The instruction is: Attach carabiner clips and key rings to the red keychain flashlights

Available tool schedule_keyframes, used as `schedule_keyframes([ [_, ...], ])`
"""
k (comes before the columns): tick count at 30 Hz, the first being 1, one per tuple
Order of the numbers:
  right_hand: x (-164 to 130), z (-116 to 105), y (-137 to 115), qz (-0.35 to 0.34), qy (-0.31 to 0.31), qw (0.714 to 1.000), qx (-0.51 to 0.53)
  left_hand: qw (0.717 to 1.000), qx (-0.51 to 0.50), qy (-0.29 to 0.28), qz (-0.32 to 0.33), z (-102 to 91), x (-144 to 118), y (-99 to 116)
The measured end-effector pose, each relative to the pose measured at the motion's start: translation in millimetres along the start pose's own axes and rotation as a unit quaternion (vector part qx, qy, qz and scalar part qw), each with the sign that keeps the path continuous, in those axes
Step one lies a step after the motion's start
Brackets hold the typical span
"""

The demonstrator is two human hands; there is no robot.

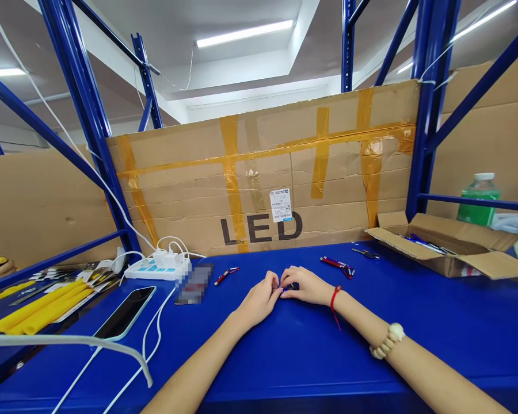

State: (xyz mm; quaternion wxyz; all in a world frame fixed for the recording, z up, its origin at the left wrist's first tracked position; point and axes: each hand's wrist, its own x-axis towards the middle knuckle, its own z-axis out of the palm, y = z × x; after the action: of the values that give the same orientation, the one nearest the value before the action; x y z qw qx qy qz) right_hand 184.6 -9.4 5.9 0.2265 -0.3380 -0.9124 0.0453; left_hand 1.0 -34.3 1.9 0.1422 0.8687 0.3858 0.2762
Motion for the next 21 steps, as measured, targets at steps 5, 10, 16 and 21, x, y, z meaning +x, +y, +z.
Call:
schedule_keyframes([
  [5,-1.0,3.2,-6.5,0.019,0.021,0.999,0.021,1.0,-0.016,0.004,-0.01,-0.8,-1.1,1.8],
  [10,-2.1,4.1,-8.2,0.051,0.054,0.996,0.051,1.0,-0.03,0.009,-0.005,-2.7,-1.2,5.0],
  [16,-0.3,8.9,-9.1,0.046,0.075,0.992,0.085,0.999,-0.009,0.048,0.01,-3.9,-0.9,5.4],
  [21,1.9,15.4,-9.8,0.056,0.073,0.989,0.113,0.997,-0.005,0.072,0.028,-4.3,0.2,3.5],
])
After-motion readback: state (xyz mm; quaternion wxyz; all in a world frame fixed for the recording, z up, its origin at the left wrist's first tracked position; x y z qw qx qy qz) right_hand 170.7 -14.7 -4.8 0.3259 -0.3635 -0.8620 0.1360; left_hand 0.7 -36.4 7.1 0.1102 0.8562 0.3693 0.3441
